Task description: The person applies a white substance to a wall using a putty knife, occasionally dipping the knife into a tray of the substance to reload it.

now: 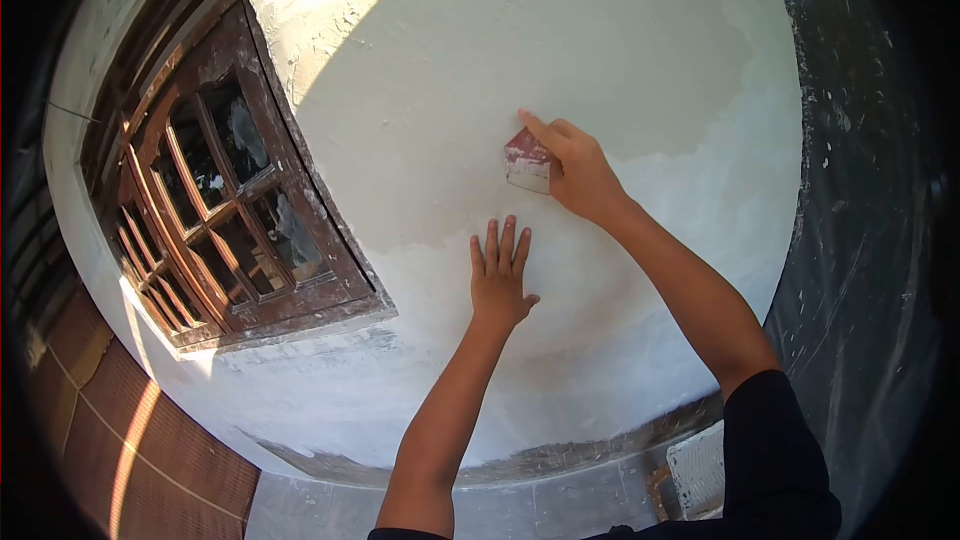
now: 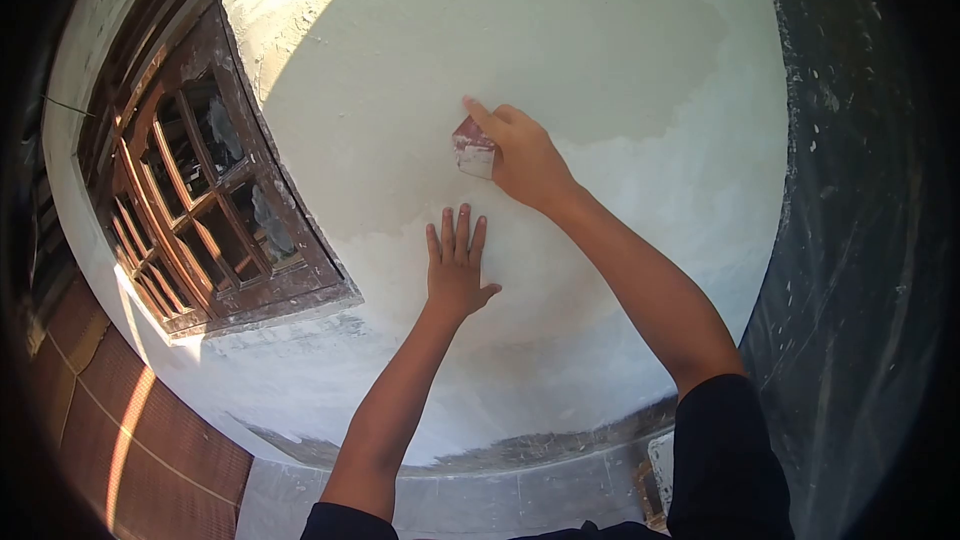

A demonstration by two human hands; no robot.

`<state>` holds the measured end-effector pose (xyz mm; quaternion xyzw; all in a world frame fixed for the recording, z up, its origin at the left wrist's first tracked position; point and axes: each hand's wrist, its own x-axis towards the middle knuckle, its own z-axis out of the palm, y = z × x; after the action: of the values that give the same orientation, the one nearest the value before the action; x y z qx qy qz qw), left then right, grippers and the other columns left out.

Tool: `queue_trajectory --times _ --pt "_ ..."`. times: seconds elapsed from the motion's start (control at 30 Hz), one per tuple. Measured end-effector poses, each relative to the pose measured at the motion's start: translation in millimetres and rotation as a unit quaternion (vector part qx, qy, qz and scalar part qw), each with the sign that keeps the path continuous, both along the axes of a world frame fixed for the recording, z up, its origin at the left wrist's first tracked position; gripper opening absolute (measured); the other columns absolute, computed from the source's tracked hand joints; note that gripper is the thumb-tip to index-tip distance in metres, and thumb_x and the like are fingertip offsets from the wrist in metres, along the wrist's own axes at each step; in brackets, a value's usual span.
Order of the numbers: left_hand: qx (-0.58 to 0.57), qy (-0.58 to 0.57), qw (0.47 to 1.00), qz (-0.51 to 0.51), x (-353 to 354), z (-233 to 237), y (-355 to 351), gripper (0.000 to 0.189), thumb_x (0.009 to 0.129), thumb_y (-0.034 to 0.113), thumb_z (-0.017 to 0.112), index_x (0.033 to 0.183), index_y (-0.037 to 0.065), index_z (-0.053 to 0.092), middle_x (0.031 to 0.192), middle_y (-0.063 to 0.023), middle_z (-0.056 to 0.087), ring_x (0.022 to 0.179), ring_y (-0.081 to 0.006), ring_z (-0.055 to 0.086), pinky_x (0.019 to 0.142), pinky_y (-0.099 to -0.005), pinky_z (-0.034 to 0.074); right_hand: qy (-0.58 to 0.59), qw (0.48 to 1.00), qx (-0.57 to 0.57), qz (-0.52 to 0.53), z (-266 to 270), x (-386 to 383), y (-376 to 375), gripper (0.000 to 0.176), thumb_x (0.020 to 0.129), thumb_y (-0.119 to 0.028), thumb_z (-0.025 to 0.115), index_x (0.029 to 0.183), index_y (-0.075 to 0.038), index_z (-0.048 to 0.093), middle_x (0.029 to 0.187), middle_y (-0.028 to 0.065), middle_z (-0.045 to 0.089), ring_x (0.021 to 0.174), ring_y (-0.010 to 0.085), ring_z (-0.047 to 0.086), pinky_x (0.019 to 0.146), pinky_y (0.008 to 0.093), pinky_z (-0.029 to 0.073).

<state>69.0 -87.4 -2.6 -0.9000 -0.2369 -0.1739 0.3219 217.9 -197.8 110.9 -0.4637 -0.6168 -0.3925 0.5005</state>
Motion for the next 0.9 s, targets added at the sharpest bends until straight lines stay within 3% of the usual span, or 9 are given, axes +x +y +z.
queue_trajectory --times 0.07,0.1,0.23,0.37,0.6,0.67,0.73,0.83,0.9 --pt "-0.005 0.006 1.000 0.011 1 1 0 0.115 0.076 0.063 0.068 0.157 0.010 0.007 0.163 -0.0180 -0.005 0.149 -0.0407 -0.007 0.118 -0.0589 -0.001 0.115 0.981 0.148 -0.046 10 17 -6 0.067 0.078 0.019 0.046 0.139 -0.009 0.052 0.082 0.0149 0.054 0.071 0.0290 0.055 0.069 0.0298 0.046" --pt "-0.005 0.006 1.000 0.011 1 0 0 0.115 0.076 0.063 0.068 0.157 0.010 0.007 0.163 -0.0180 -0.005 0.149 -0.0407 -0.007 0.118 -0.0589 -0.001 0.175 0.970 0.163 -0.053 17 14 -17 0.068 0.074 0.017 0.052 0.138 -0.006 0.053 0.088 0.0161 0.057 0.079 0.0347 0.057 0.075 0.0396 0.049" --pt "0.000 0.006 1.000 0.007 0 1 0 0.115 0.076 0.063 0.069 0.157 0.010 0.008 0.163 -0.0189 -0.005 0.149 -0.0414 -0.007 0.118 -0.0590 -0.001 0.025 0.999 0.012 0.039 -1 -11 -3 0.067 0.073 0.017 0.052 0.136 -0.004 0.053 0.088 0.0177 0.058 0.077 0.0336 0.058 0.074 0.0390 0.049" --pt "0.000 0.002 1.000 0.006 1 -1 1 0.115 0.075 0.063 0.069 0.157 0.010 0.009 0.163 -0.0192 -0.005 0.149 -0.0419 -0.006 0.118 -0.0592 0.000 0.182 0.971 0.150 -0.035 13 18 -11 0.067 0.074 0.017 0.051 0.137 -0.005 0.054 0.087 0.0181 0.058 0.080 0.0331 0.059 0.076 0.0369 0.049" --pt "0.012 -0.001 1.000 0.005 1 -2 3 0.116 0.074 0.064 0.070 0.157 0.010 0.010 0.163 -0.0192 -0.004 0.149 -0.0419 -0.004 0.118 -0.0593 0.000 0.080 0.996 0.042 0.010 -6 15 -5 0.060 0.077 0.017 0.048 0.133 -0.004 0.056 0.087 0.0180 0.059 0.074 0.0347 0.058 0.071 0.0376 0.049" --pt "0.016 -0.010 1.000 -0.002 1 -5 5 0.117 0.073 0.064 0.070 0.157 0.010 0.010 0.163 -0.0193 -0.003 0.149 -0.0421 -0.004 0.118 -0.0596 0.001 0.183 0.967 0.168 -0.053 7 30 -19 0.059 0.078 0.016 0.049 0.133 -0.004 0.056 0.086 0.0181 0.059 0.074 0.0347 0.059 0.072 0.0374 0.049" --pt "0.016 -0.011 1.000 -0.003 1 -5 5 0.117 0.073 0.064 0.071 0.157 0.010 0.010 0.163 -0.0194 -0.003 0.149 -0.0422 -0.004 0.118 -0.0597 0.001 0.199 0.965 0.173 -0.007 8 15 -30 0.059 0.079 0.016 0.049 0.134 -0.004 0.056 0.085 0.0172 0.058 0.074 0.0336 0.059 0.071 0.0361 0.049" --pt "0.015 -0.010 1.000 -0.004 1 -3 3 0.117 0.073 0.064 0.071 0.157 0.010 0.010 0.163 -0.0194 -0.003 0.149 -0.0425 -0.004 0.118 -0.0598 0.002 0.073 0.996 -0.008 0.050 -14 -8 -10 0.061 0.078 0.017 0.048 0.135 -0.004 0.055 0.085 0.0166 0.058 0.074 0.0313 0.059 0.070 0.0336 0.049" --pt "0.015 -0.008 1.000 -0.003 0 -3 3 0.117 0.073 0.064 0.071 0.157 0.010 0.010 0.163 -0.0194 -0.002 0.149 -0.0425 -0.004 0.118 -0.0598 0.002 0.128 0.990 0.061 0.017 -14 11 -4 0.062 0.077 0.018 0.048 0.135 -0.004 0.055 0.085 0.0171 0.057 0.074 0.0313 0.059 0.069 0.0331 0.049"
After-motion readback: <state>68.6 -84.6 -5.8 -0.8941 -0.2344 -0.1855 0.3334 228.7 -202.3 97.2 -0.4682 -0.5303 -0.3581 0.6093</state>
